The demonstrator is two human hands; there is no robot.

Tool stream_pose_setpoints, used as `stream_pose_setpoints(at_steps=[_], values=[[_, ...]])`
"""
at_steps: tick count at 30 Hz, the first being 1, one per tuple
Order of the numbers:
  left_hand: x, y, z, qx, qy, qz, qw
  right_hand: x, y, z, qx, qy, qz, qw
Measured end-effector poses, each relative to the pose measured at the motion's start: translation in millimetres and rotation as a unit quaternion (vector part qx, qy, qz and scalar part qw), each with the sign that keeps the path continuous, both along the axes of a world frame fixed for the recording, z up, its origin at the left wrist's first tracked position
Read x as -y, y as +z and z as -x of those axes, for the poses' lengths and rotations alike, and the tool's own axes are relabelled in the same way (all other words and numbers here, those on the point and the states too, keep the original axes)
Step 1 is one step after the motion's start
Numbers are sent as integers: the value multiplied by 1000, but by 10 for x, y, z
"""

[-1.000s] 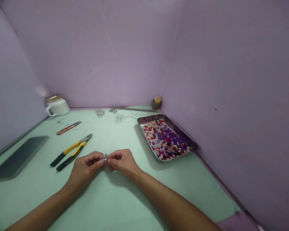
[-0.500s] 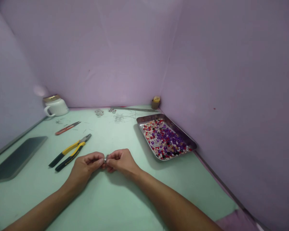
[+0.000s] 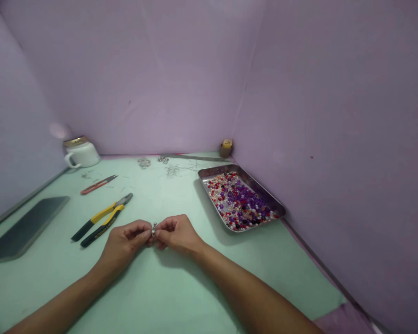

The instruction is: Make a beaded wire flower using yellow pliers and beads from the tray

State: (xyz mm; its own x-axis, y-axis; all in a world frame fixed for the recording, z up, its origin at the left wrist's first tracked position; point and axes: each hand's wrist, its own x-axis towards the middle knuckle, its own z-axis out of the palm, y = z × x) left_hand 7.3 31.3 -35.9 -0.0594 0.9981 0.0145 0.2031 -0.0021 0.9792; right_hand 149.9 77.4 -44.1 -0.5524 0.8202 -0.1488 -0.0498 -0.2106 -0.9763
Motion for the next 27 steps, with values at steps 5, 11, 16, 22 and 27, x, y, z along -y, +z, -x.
stream_pose_setpoints(at_steps=[5,11,16,22,27], values=[[-4,-2,-25,-14,0,-11,1000,10,-20,7,13,-7,-34,999],[34,33,-43,-43,27,-25,998,9,-64,-1,29,-15,-92,995],[30,25,-20,-44,46,-24,998,24,-29,-7,67,-30,-166,983],[-4,5,-10,-36,45,-21,998,32,-57,-3,95,-45,-273,956],[-2,-23,-17,-46,42,-26,998,20,-79,13,76,-60,-169,981]])
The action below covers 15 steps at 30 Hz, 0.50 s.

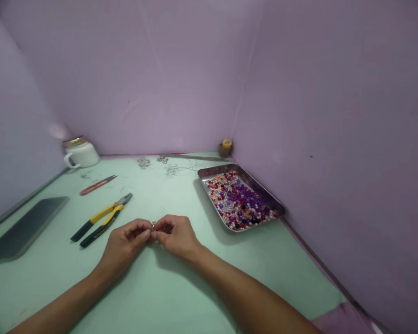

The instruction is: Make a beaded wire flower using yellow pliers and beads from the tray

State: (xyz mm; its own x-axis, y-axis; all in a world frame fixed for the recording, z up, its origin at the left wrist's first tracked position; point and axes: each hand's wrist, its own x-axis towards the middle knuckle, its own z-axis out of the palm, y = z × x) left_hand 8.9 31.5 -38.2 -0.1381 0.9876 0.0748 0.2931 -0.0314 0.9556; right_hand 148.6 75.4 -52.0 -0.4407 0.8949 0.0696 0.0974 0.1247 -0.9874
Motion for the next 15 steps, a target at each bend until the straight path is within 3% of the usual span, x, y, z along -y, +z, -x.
stream_pose_setpoints(at_steps=[15], values=[[27,-1,12,-69,-19,-60,996,-25,-21,0,-42,24,69,996]])
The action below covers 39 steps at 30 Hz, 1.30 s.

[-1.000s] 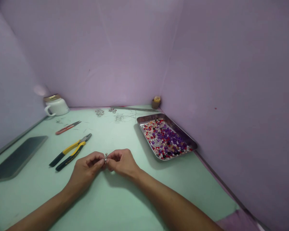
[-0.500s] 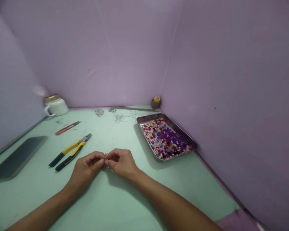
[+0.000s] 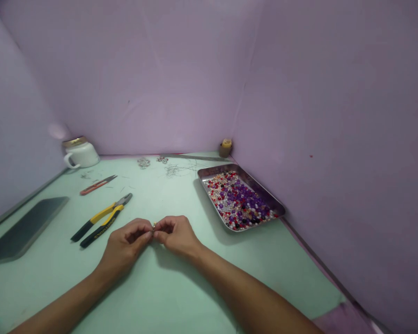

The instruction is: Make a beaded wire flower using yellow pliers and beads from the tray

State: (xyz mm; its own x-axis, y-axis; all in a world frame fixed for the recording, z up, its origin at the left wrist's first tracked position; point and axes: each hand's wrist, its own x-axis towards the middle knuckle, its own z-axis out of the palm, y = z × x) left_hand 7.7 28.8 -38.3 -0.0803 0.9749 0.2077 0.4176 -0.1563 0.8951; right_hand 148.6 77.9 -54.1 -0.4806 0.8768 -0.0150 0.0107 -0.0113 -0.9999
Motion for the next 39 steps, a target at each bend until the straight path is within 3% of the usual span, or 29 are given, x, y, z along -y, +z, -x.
stream_pose_setpoints(at_steps=[5,16,27,39], values=[[5,17,3,2,-9,-4,1000,-3,49,-11,-37,22,43,998],[-16,12,-15,99,23,77,992,26,46,-4,35,-8,-53,998],[-26,47,-13,152,21,111,982,-8,93,-4,-27,11,68,997],[-24,58,-22,121,-1,101,988,-24,93,-4,-11,5,76,997]])
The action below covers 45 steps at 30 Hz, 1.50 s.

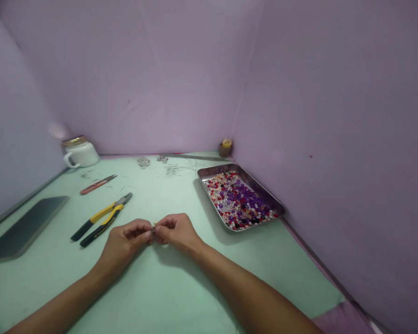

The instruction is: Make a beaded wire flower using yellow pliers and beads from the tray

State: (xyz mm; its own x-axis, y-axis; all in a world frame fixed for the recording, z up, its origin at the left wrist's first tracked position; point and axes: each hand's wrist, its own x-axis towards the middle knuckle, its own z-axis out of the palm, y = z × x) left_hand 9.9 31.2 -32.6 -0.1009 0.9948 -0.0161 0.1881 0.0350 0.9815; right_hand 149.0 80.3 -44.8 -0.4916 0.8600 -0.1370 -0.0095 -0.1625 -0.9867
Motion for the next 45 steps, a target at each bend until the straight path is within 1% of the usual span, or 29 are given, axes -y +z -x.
stream_pose_setpoints(at_steps=[6,10,15,19,22,25,28,33,37,40,43,45], values=[[-1,-47,47,-17,-18,-8,1000,9,-37,-10,9,4,-47,999],[-8,-68,68,-18,-23,6,1000,15,-71,-16,28,13,-74,997],[-9,-54,76,-19,-31,26,999,15,-104,-20,62,16,-111,992],[-5,-62,70,-29,-35,19,999,11,-85,-13,78,14,-108,991],[-6,-70,55,-26,-29,22,999,4,-67,-5,95,17,-76,992],[-12,-59,38,-9,-15,41,999,1,-75,0,104,27,-51,993],[-15,-39,28,1,3,58,998,6,-96,0,98,34,-65,992],[-10,-28,23,4,11,67,998,20,-107,-9,99,47,-88,990],[-11,-45,20,7,11,64,998,31,-89,-24,133,47,-129,982],[-17,-65,27,5,7,56,998,42,-52,-37,166,42,-191,967],[-23,-87,41,2,4,48,999,63,4,-42,194,20,-259,946],[-25,-99,47,2,3,45,999,76,32,-40,207,-1,-280,937]])
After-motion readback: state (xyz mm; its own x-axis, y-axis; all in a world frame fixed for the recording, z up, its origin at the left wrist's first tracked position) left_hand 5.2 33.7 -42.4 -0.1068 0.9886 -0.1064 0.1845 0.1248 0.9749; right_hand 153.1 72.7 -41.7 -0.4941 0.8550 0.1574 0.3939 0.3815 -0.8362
